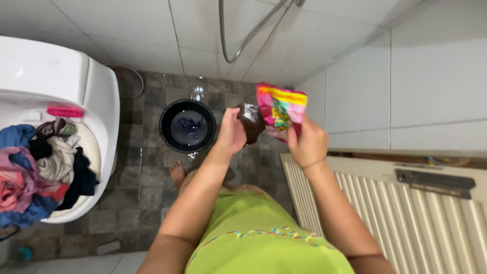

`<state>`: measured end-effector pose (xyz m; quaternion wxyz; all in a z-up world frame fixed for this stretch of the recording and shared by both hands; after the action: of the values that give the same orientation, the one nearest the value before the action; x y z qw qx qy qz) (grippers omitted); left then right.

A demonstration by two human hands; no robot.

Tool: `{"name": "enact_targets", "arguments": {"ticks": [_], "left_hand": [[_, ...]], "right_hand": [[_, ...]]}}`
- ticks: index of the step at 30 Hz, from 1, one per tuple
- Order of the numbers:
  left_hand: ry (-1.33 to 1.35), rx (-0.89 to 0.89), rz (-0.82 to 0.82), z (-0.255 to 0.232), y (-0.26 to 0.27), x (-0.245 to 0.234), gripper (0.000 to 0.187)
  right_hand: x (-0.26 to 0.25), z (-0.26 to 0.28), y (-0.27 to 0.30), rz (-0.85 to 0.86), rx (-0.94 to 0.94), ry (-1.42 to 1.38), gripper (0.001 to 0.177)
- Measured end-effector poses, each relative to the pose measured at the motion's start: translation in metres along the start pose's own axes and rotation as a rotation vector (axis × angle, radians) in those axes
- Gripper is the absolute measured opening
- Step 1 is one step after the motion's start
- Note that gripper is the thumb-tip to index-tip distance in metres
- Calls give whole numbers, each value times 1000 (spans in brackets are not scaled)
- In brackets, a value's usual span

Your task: Hand-washing clothes in a bucket within a bathroom.

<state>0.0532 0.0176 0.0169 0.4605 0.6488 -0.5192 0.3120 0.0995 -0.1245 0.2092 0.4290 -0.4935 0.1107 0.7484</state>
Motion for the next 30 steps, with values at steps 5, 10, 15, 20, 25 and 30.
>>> {"name": "enact_targets", "arguments": {"ticks": [5,10,15,20,25,30], "left_hand": [[-61,77,-36,-8,1,1,53],[-113,125,-103,-5,-5,-11,53],[-111,88,-93,0,-4,-10,54],[-163,102,-80,-5,0,5,50],[-452,224,-92,-3,4,23,62],[-623,367,-126,-7,8,47,75]], "right_hand": [[5,-4,11,-1,28,-7,21],[7,-5,11,3,75,8,23],[9,-11,4,5,50,-27,23],[10,-37,-12,138,210,-81,23],[3,-45,-11,112,194,-222,26],[8,-52,-5,144,346,-436,26]]}}
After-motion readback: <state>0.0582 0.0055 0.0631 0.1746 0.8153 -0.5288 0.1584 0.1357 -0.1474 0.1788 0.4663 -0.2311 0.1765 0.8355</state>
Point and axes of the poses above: each hand's wrist, its own y-axis away from the middle knuckle, its own x-axis out of the palm, z = x × y, the point moved 7 cm from there along -y, towards the middle knuckle, and after that the axes turned 11 degrees about -y, right-handed, at the moved point
